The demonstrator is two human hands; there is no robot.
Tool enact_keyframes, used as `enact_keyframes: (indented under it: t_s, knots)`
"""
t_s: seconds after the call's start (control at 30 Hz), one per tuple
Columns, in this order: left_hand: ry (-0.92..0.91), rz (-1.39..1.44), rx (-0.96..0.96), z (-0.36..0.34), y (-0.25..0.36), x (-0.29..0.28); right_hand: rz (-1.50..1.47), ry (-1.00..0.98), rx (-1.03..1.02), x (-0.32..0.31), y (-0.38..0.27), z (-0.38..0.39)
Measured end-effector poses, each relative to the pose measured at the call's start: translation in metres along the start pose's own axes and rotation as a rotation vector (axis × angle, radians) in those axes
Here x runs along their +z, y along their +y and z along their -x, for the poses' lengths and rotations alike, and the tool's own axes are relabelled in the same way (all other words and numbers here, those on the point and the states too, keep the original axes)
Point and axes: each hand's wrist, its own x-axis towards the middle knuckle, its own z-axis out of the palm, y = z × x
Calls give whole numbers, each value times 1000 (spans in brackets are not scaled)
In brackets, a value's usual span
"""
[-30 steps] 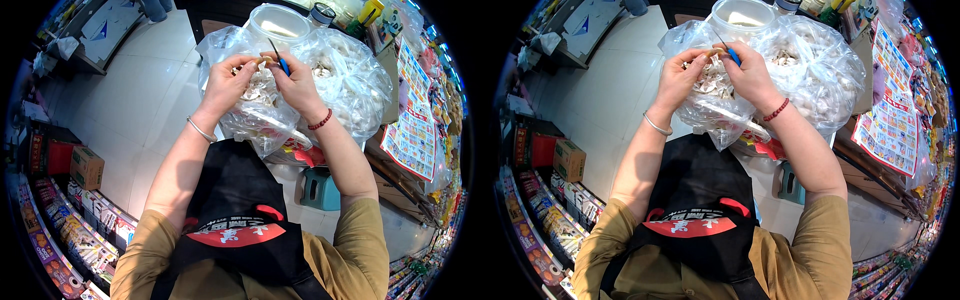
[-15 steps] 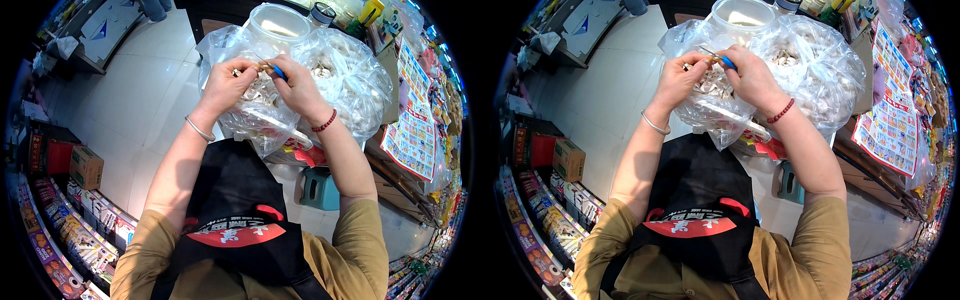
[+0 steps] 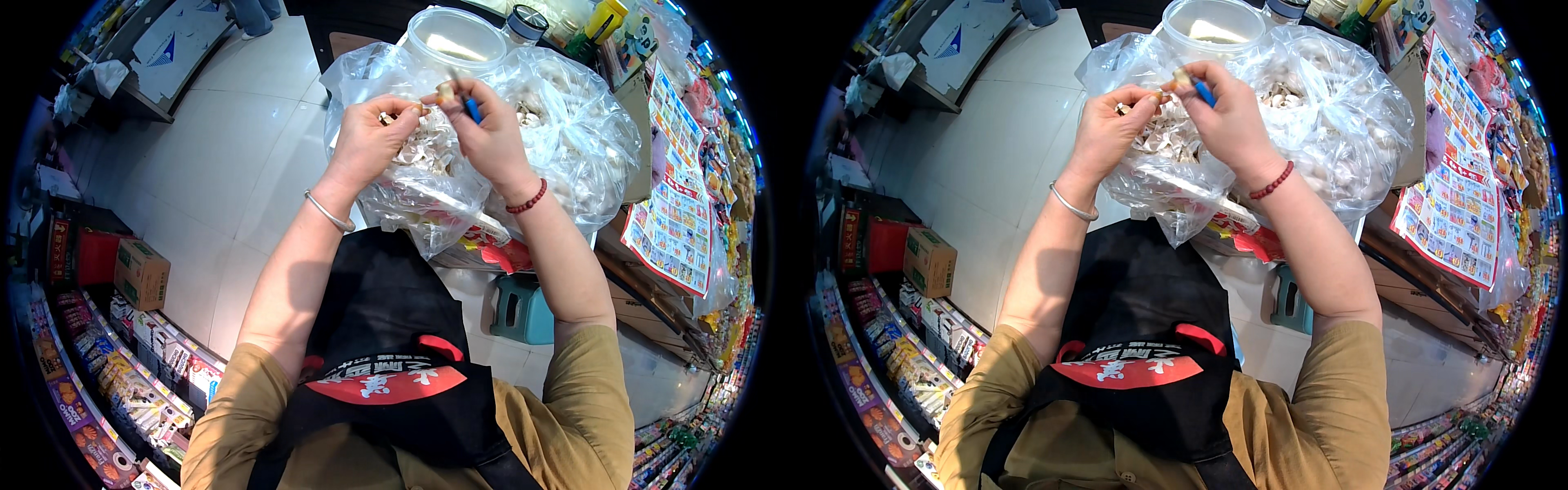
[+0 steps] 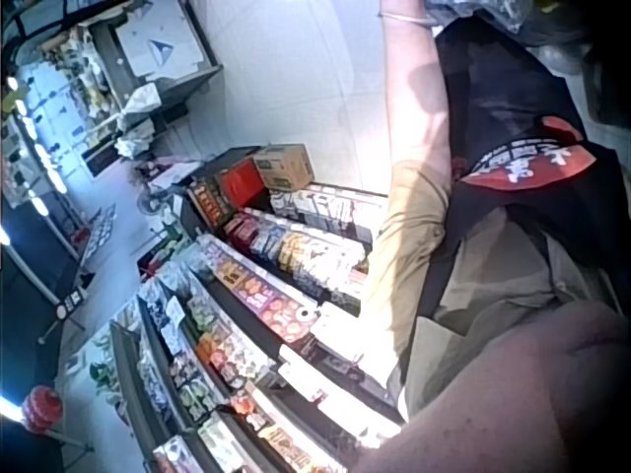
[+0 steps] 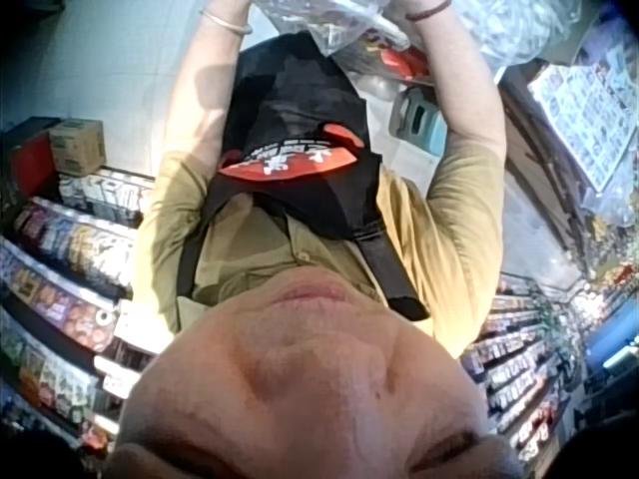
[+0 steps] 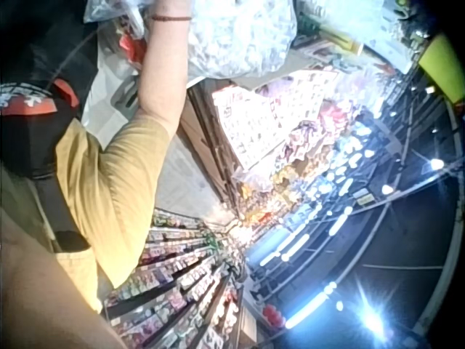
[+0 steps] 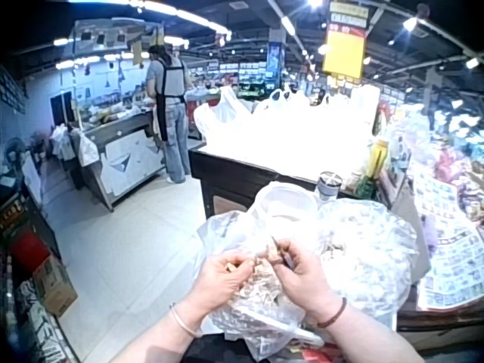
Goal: The person uses a small knife to peel garlic cloves one by one. The peeled cloves are placed into a plastic bag while the skins are discarded into a separate bag. The task is performed continuously at a counter in a retail setting.
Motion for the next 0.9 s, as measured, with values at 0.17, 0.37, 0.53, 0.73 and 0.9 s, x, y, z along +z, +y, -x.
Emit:
enact_keyframes:
  t_s: [0.17,0.37,0.53,0.73,0.9]
  knots:
    - [-16,24,-81,-2,1,-2,-332,-8,107,-5,0,-5]
    - [-64,129,32,-1,2,-1,-132,-94,115,-3,10,-3]
    - [-111,133,56,-1,0,-5,-69,-158,106,-4,10,-3]
    - [-145,167,-16,-1,0,-7,-132,-227,191,-10,9,-3]
    - [-154,184,-37,-1,1,-9,-168,-252,187,-10,9,-2]
